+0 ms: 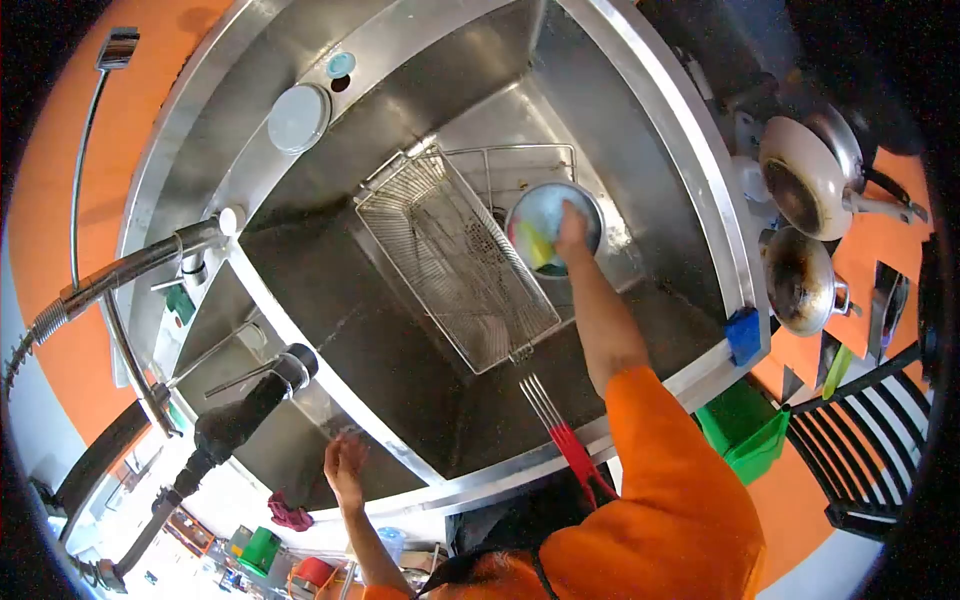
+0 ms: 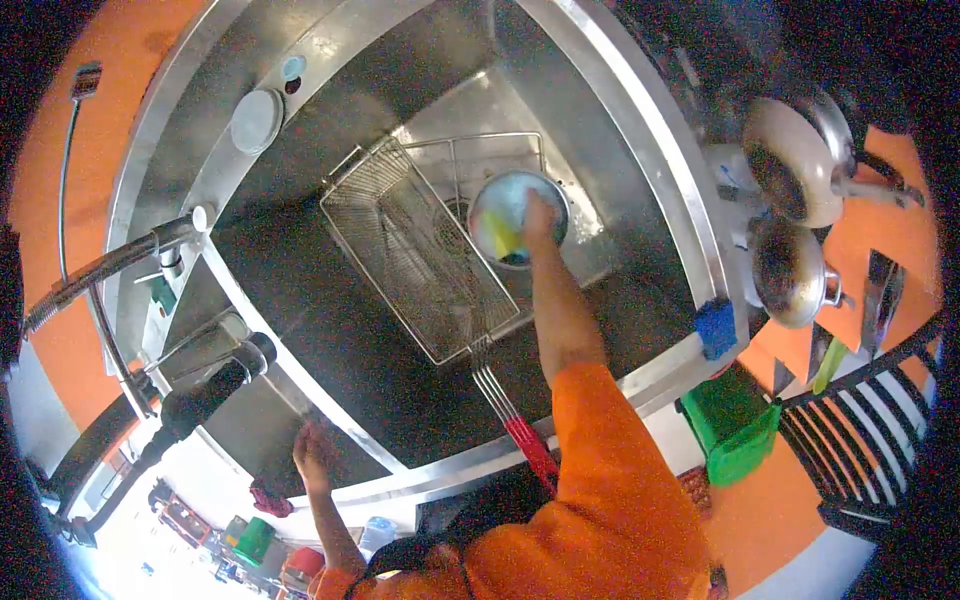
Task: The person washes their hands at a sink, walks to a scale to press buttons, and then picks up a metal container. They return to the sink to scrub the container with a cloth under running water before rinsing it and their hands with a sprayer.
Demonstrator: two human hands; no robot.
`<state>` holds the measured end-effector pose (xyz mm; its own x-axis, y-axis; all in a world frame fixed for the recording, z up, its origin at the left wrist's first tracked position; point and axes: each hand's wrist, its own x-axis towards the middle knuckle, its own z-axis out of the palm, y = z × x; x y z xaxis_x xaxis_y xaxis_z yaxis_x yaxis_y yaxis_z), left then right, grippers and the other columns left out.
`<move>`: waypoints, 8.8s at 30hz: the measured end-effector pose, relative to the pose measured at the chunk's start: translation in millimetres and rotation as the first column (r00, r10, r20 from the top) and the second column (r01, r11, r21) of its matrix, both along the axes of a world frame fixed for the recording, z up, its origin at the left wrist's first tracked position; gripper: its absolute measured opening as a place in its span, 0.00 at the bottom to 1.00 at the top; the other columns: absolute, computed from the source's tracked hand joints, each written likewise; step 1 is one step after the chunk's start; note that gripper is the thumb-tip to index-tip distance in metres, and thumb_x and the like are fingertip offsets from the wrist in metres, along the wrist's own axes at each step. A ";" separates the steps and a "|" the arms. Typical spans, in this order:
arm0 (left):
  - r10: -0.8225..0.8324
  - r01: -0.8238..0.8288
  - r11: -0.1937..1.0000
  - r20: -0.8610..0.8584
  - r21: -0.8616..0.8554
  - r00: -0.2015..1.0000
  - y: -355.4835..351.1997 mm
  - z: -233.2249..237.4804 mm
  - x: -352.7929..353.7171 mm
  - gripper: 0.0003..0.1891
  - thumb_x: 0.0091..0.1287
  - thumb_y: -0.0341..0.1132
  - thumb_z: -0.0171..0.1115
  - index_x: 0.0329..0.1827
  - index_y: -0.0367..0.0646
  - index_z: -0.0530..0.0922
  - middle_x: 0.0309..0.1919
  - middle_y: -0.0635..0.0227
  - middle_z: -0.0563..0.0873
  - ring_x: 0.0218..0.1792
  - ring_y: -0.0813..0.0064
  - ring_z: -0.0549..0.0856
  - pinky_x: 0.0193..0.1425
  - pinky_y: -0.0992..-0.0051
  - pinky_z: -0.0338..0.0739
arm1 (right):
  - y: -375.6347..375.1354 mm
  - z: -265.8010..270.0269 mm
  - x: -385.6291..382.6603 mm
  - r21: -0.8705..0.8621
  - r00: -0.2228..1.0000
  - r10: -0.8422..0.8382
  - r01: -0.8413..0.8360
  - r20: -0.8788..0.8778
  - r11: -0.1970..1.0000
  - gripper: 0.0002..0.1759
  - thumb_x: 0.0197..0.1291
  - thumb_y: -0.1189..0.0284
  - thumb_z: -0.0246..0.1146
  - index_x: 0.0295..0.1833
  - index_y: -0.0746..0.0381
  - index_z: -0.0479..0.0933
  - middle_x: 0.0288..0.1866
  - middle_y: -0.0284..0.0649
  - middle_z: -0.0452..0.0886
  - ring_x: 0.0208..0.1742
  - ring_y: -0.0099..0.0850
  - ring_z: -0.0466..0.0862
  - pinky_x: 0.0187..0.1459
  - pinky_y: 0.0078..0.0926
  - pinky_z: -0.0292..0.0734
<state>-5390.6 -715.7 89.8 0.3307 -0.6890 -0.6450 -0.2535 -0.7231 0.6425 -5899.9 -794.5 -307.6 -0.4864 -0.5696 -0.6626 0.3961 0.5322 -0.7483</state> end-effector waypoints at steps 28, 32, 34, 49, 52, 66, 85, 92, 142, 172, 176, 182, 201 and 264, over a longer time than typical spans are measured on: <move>0.141 -0.586 0.747 -0.788 -0.313 0.600 -78.3 -9.9 10.8 0.22 0.71 0.38 0.44 0.66 0.40 0.61 0.60 0.58 0.68 0.59 0.67 0.71 0.59 0.68 0.68 | 13.8 445.1 457.8 -0.482 0.510 0.713 -0.834 -0.482 0.270 0.30 0.67 0.63 0.47 0.71 0.60 0.51 0.75 0.42 0.48 0.74 0.34 0.48 0.70 0.31 0.43; 0.085 -0.317 0.801 -0.427 -0.508 0.900 -71.3 25.3 30.6 0.27 0.71 0.38 0.38 0.71 0.39 0.51 0.70 0.59 0.56 0.70 0.67 0.57 0.69 0.71 0.56 | -44.7 439.3 495.3 -0.579 0.613 0.785 -0.608 0.092 0.543 0.32 0.68 0.60 0.44 0.72 0.60 0.46 0.75 0.41 0.48 0.74 0.32 0.47 0.71 0.30 0.35; -0.165 0.211 0.801 0.132 -0.560 0.977 -63.8 -83.7 75.5 0.26 0.72 0.38 0.33 0.71 0.37 0.50 0.72 0.63 0.51 0.71 0.67 0.53 0.72 0.75 0.47 | -49.7 433.4 513.2 -0.492 0.659 0.744 -0.614 0.111 0.617 0.33 0.66 0.55 0.45 0.71 0.62 0.50 0.72 0.42 0.52 0.72 0.31 0.51 0.70 0.28 0.39; 0.112 -0.410 0.839 -0.625 -0.357 0.773 -128.5 21.7 45.2 0.19 0.70 0.40 0.49 0.60 0.42 0.68 0.42 0.62 0.78 0.46 0.73 0.76 0.50 0.74 0.71 | -70.3 393.1 518.2 -0.214 0.878 0.462 -0.432 0.121 0.876 0.31 0.58 0.46 0.57 0.50 0.64 0.71 0.46 0.38 0.73 0.46 0.23 0.69 0.48 0.21 0.62; 0.093 -0.452 0.851 -0.771 -0.267 0.631 -153.0 19.5 49.2 0.17 0.69 0.40 0.49 0.56 0.41 0.70 0.34 0.71 0.76 0.35 0.84 0.74 0.40 0.82 0.72 | -64.9 393.7 516.0 -0.213 0.888 0.445 -0.415 0.118 0.884 0.29 0.59 0.47 0.57 0.49 0.63 0.71 0.44 0.37 0.73 0.43 0.22 0.70 0.44 0.21 0.63; 0.014 -0.423 0.724 -0.602 -0.545 0.798 -197.0 8.5 19.7 0.17 0.65 0.40 0.57 0.49 0.36 0.72 0.40 0.63 0.78 0.42 0.77 0.77 0.45 0.77 0.72 | -142.5 352.5 486.0 -0.203 0.771 0.385 -0.541 -0.507 0.816 0.17 0.63 0.53 0.54 0.37 0.57 0.73 0.28 0.31 0.73 0.27 0.23 0.75 0.25 0.24 0.68; -0.061 -0.718 0.544 -0.874 -0.433 0.481 -268.7 -8.6 -19.2 0.23 0.58 0.33 0.63 0.54 0.35 0.68 0.43 0.62 0.79 0.47 0.71 0.77 0.56 0.71 0.67 | -254.3 379.9 472.3 -0.044 0.555 0.309 -0.532 -0.773 0.845 0.24 0.65 0.52 0.49 0.43 0.64 0.74 0.37 0.39 0.80 0.39 0.33 0.77 0.39 0.35 0.71; -0.327 -0.497 0.665 -0.816 -0.557 0.477 -301.7 19.6 -32.5 0.10 0.66 0.35 0.55 0.46 0.40 0.76 0.11 0.74 0.68 0.17 0.86 0.70 0.19 0.81 0.64 | -189.6 385.2 482.3 -0.323 0.770 0.421 -0.601 -0.479 0.731 0.23 0.65 0.54 0.50 0.33 0.65 0.71 0.28 0.41 0.73 0.30 0.33 0.71 0.32 0.36 0.66; -0.254 -0.535 0.541 -0.733 -0.648 0.631 -281.3 -11.8 -4.4 0.33 0.66 0.23 0.45 0.73 0.41 0.43 0.72 0.52 0.48 0.72 0.65 0.47 0.72 0.71 0.43 | -199.2 445.9 486.8 -0.666 0.878 0.463 -0.419 -0.123 0.618 0.28 0.67 0.59 0.41 0.63 0.71 0.61 0.68 0.53 0.59 0.72 0.45 0.54 0.71 0.43 0.45; -0.319 0.022 0.468 -0.146 -0.884 0.936 -244.4 7.1 34.3 0.19 0.58 0.19 0.49 0.54 0.37 0.74 0.49 0.55 0.74 0.55 0.59 0.73 0.60 0.70 0.67 | -222.9 345.5 447.7 -0.655 0.815 0.171 -0.553 -0.553 0.515 0.07 0.60 0.76 0.49 0.38 0.65 0.73 0.35 0.38 0.75 0.38 0.25 0.75 0.42 0.22 0.71; -0.252 -0.034 0.479 -0.174 -0.877 0.952 -247.6 9.7 34.2 0.15 0.59 0.21 0.50 0.48 0.37 0.76 0.45 0.56 0.75 0.47 0.62 0.75 0.51 0.72 0.71 | -201.1 323.7 443.4 -0.524 0.861 0.381 -0.507 -0.336 0.684 0.06 0.62 0.74 0.49 0.38 0.64 0.71 0.37 0.37 0.75 0.37 0.23 0.74 0.41 0.24 0.71; -0.445 0.132 0.540 -0.149 -0.831 0.883 -245.2 23.2 35.6 0.13 0.58 0.24 0.52 0.47 0.34 0.75 0.51 0.56 0.77 0.55 0.61 0.75 0.57 0.69 0.69 | -169.5 350.6 458.7 -0.658 0.896 0.150 -0.413 -0.418 0.630 0.13 0.63 0.65 0.54 0.46 0.64 0.72 0.39 0.32 0.75 0.40 0.21 0.74 0.43 0.22 0.71; -0.167 0.598 0.092 0.579 -0.796 0.798 -244.9 84.3 53.5 0.28 0.51 0.35 0.66 0.57 0.43 0.71 0.50 0.56 0.79 0.55 0.57 0.76 0.61 0.60 0.66 | -46.5 493.7 310.0 0.229 0.518 0.721 -0.716 -0.460 0.660 0.19 0.58 0.68 0.63 0.51 0.69 0.73 0.36 0.42 0.82 0.37 0.25 0.82 0.35 0.17 0.76; 0.397 -0.525 0.831 -0.465 -0.184 0.791 -195.9 -131.4 356.8 0.18 0.69 0.40 0.43 0.57 0.42 0.71 0.46 0.68 0.80 0.44 0.74 0.77 0.47 0.70 0.71 | -110.3 515.2 543.0 -0.800 0.990 0.103 0.017 0.097 0.600 0.07 0.58 0.69 0.63 0.37 0.60 0.73 0.38 0.37 0.77 0.49 0.34 0.76 0.60 0.47 0.62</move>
